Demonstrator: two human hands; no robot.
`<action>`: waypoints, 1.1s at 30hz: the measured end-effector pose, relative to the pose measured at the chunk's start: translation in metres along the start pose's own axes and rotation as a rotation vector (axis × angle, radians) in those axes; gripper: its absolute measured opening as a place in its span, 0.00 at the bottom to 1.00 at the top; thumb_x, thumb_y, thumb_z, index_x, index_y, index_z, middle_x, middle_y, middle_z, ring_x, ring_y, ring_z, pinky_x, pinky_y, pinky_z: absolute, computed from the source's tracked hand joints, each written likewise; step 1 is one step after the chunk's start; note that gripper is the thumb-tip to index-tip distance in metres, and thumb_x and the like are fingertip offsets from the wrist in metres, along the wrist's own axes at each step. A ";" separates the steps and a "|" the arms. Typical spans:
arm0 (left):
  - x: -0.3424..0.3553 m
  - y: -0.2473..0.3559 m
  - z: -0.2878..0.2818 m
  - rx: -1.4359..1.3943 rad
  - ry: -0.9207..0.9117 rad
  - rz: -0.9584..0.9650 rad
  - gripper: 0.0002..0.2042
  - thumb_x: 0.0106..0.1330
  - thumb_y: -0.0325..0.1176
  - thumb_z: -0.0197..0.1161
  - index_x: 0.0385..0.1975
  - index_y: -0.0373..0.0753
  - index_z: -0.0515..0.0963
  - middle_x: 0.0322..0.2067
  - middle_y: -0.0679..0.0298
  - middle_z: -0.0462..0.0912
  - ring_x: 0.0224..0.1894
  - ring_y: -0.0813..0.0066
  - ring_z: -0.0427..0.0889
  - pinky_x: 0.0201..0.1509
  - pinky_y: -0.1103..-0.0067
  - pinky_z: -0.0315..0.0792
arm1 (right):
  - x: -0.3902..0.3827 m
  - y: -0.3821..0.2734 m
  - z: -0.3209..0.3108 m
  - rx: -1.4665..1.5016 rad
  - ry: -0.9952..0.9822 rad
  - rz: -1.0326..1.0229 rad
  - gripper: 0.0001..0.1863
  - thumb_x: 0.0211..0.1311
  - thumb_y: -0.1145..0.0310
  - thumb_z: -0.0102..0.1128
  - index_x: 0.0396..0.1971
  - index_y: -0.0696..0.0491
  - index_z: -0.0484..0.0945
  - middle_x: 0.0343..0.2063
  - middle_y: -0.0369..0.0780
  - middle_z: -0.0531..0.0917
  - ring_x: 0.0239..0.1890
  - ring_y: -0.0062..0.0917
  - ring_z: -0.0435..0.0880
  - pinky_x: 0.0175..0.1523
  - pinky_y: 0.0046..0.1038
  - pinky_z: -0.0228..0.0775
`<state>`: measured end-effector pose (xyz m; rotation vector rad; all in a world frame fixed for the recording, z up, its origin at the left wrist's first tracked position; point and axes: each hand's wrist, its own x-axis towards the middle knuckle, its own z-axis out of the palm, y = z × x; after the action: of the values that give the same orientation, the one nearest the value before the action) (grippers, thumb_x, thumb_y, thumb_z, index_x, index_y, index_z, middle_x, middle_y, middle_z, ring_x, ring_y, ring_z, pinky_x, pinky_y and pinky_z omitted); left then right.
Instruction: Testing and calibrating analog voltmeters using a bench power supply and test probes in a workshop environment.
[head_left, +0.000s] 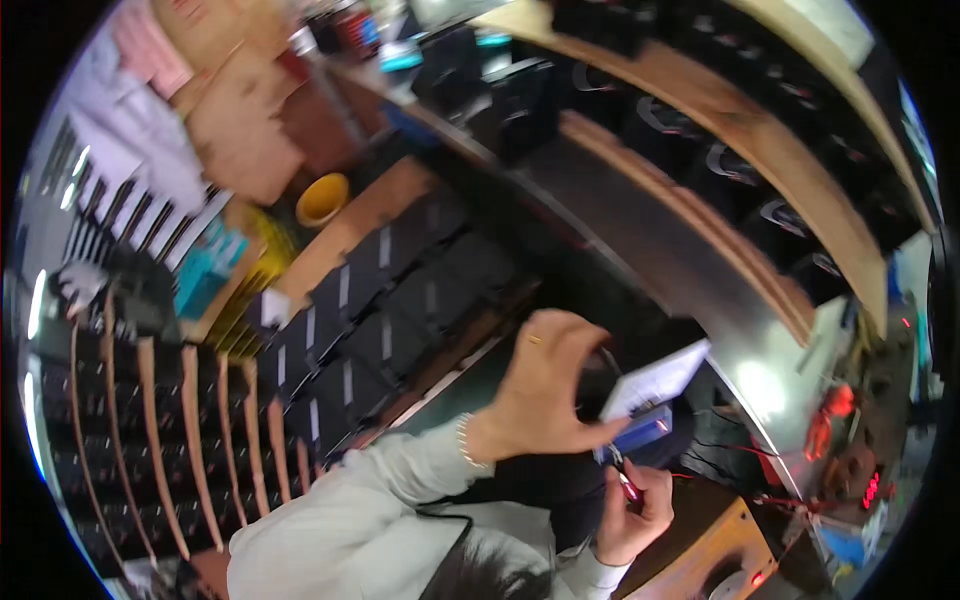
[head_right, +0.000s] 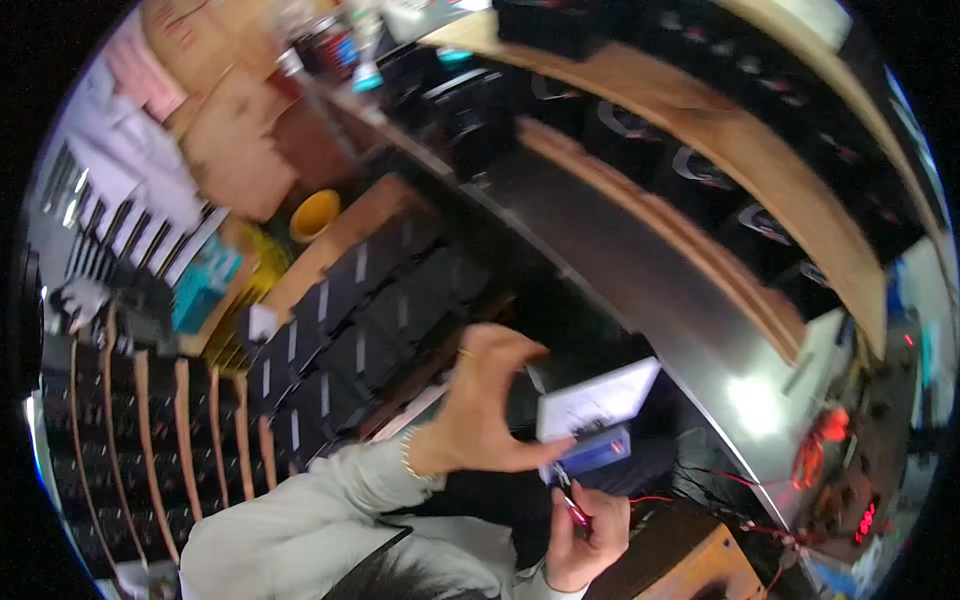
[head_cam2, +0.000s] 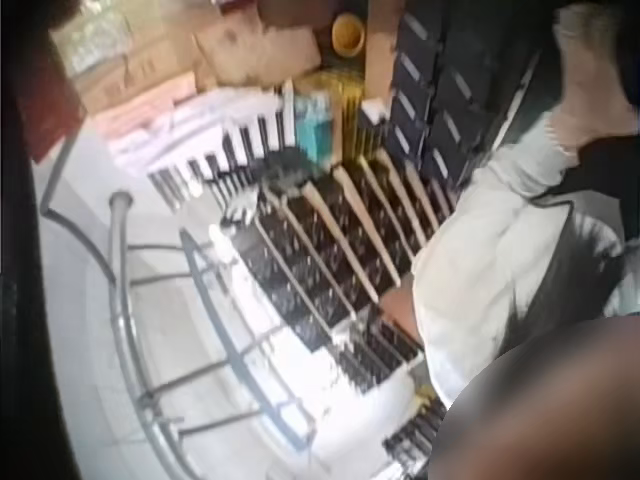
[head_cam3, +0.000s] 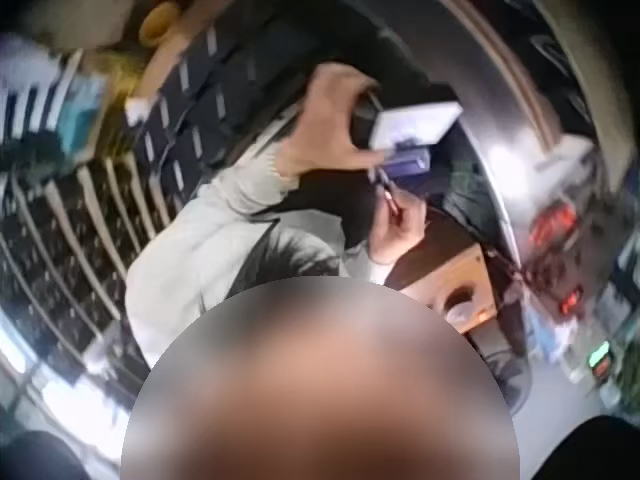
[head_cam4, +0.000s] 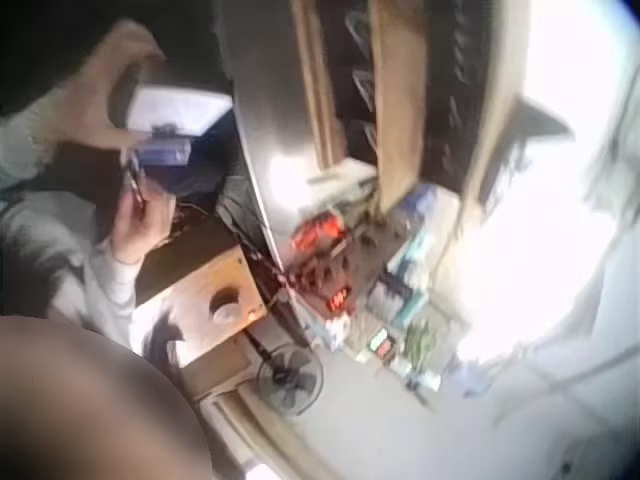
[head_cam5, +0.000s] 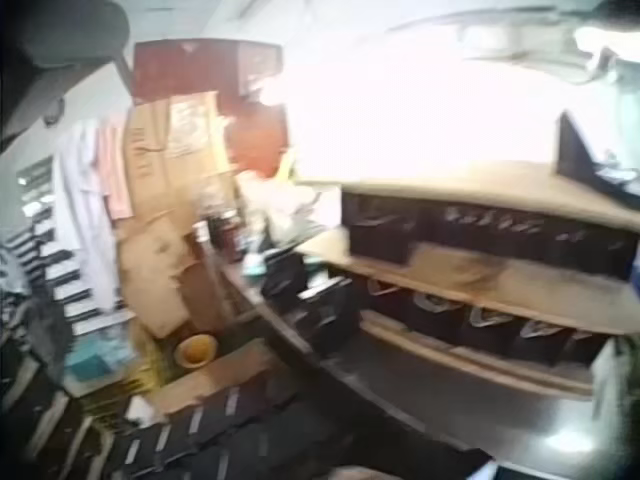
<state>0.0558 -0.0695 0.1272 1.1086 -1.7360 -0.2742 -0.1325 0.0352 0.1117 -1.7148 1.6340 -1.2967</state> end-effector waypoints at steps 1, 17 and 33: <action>-0.005 -0.016 -0.039 0.194 0.054 0.025 0.38 0.43 0.44 0.79 0.52 0.31 0.71 0.46 0.51 0.72 0.49 0.51 0.72 0.53 0.63 0.68 | 0.001 -0.005 0.010 0.028 -0.060 0.004 0.12 0.53 0.83 0.71 0.38 0.60 0.82 0.33 0.37 0.82 0.33 0.18 0.77 0.37 0.19 0.70; -0.119 -0.256 -0.429 1.379 -0.576 -0.243 0.19 0.60 0.23 0.55 0.53 0.42 0.72 0.33 0.54 0.77 0.36 0.57 0.84 0.38 0.68 0.79 | 0.003 0.045 0.011 -0.343 -0.151 -0.010 0.07 0.62 0.75 0.68 0.37 0.61 0.83 0.25 0.40 0.82 0.23 0.17 0.73 0.28 0.21 0.66; -0.233 -0.301 -0.362 1.215 0.198 -1.603 0.46 0.57 0.69 0.59 0.75 0.65 0.51 0.76 0.48 0.41 0.72 0.28 0.48 0.66 0.37 0.50 | -0.014 0.071 0.009 -0.302 -0.127 0.130 0.07 0.63 0.76 0.67 0.38 0.62 0.83 0.26 0.41 0.84 0.26 0.17 0.79 0.32 0.22 0.72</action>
<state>0.5376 0.0548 -0.0416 3.0921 -0.2782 0.0117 -0.1603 0.0314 0.0437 -1.7824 1.9052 -0.8972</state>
